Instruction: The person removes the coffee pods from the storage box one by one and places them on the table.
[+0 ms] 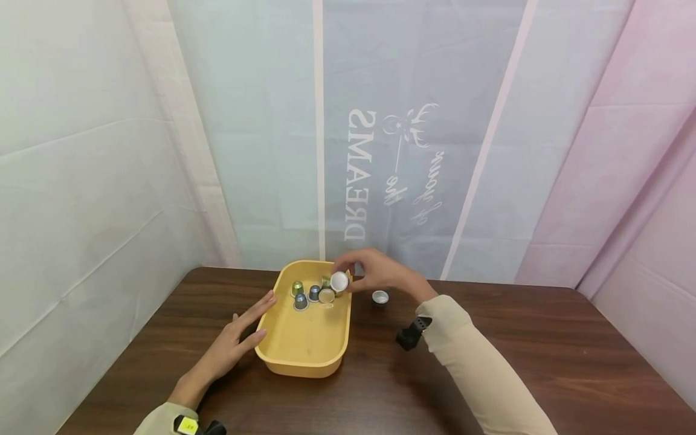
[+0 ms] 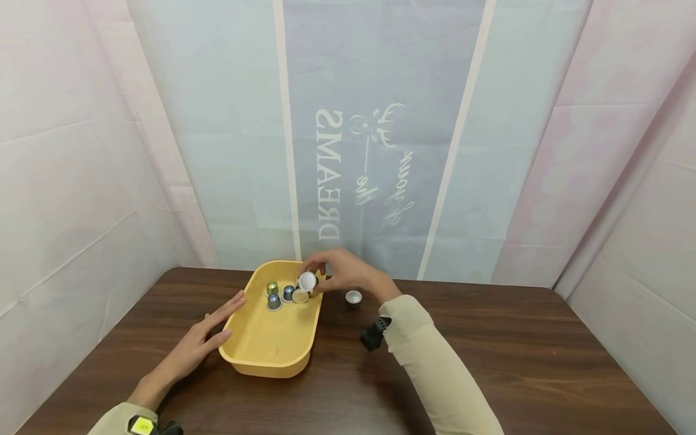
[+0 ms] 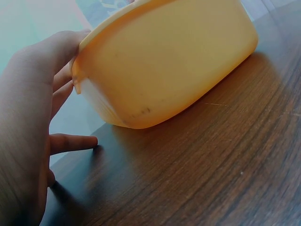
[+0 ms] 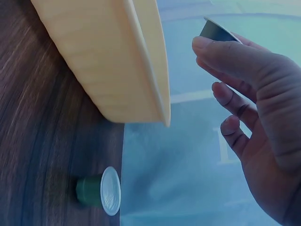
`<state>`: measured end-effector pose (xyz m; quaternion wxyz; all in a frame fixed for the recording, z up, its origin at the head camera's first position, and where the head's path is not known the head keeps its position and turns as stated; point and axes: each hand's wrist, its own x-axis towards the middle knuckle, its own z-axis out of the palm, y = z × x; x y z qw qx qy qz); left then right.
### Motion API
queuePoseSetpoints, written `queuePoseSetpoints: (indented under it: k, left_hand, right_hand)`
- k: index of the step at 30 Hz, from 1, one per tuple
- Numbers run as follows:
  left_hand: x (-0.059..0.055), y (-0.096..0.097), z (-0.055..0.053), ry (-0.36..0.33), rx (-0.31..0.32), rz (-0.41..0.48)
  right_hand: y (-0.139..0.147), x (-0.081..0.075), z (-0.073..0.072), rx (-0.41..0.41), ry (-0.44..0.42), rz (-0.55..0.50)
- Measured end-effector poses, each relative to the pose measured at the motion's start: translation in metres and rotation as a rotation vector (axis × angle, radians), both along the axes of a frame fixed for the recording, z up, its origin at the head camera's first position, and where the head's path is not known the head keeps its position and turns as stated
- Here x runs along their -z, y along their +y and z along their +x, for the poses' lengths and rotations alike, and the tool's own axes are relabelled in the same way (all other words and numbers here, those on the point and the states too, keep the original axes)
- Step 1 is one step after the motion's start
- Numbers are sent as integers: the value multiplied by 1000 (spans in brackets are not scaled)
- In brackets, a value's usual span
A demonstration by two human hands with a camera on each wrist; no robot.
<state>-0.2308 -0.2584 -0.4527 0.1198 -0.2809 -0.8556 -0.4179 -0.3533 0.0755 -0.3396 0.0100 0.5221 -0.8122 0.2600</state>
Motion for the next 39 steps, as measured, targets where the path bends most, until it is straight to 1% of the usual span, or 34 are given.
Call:
queuePoseSetpoints:
  k: [2,9,12,18,20,23,26,29,31,34,38,39]
  left_hand:
    - [0,0,0,-4,-1,-3]
    - [0,1,1,-25,-5,-16]
    - [0,1,1,-35,-3,-22]
    - [2,0,1,-46,-25,-31]
    - [2,0,2,-45,-31,-30]
    - [2,0,2,-37,-27,-26]
    - [2,0,2,-26,-9,-10]
    - [2,0,3,-19,8,10]
    - [2,0,3,-15,16,16]
    - [1,0,3,-14,10,6]
    - [1,0,3,-4,5,-16]
    - [1,0,3,2,3,-22]
  right_hand:
    - [6,2,0,8,1,-22]
    - [27,9,1,81,-86,-145]
    - [37,12,1,117,-108,-202]
    - [59,21,4,158,-96,-266]
    - [66,25,6,189,-91,-275]
    - [78,31,12,255,-115,-292]
    - [86,32,22,317,-175,-334]
    - [94,31,32,349,-215,-379]
    - [99,31,36,364,-233,-406]
    - [112,47,28,382,-221,-417]
    - [126,74,13,374,-237,-443]
    - [128,79,11,368,-249,-450]
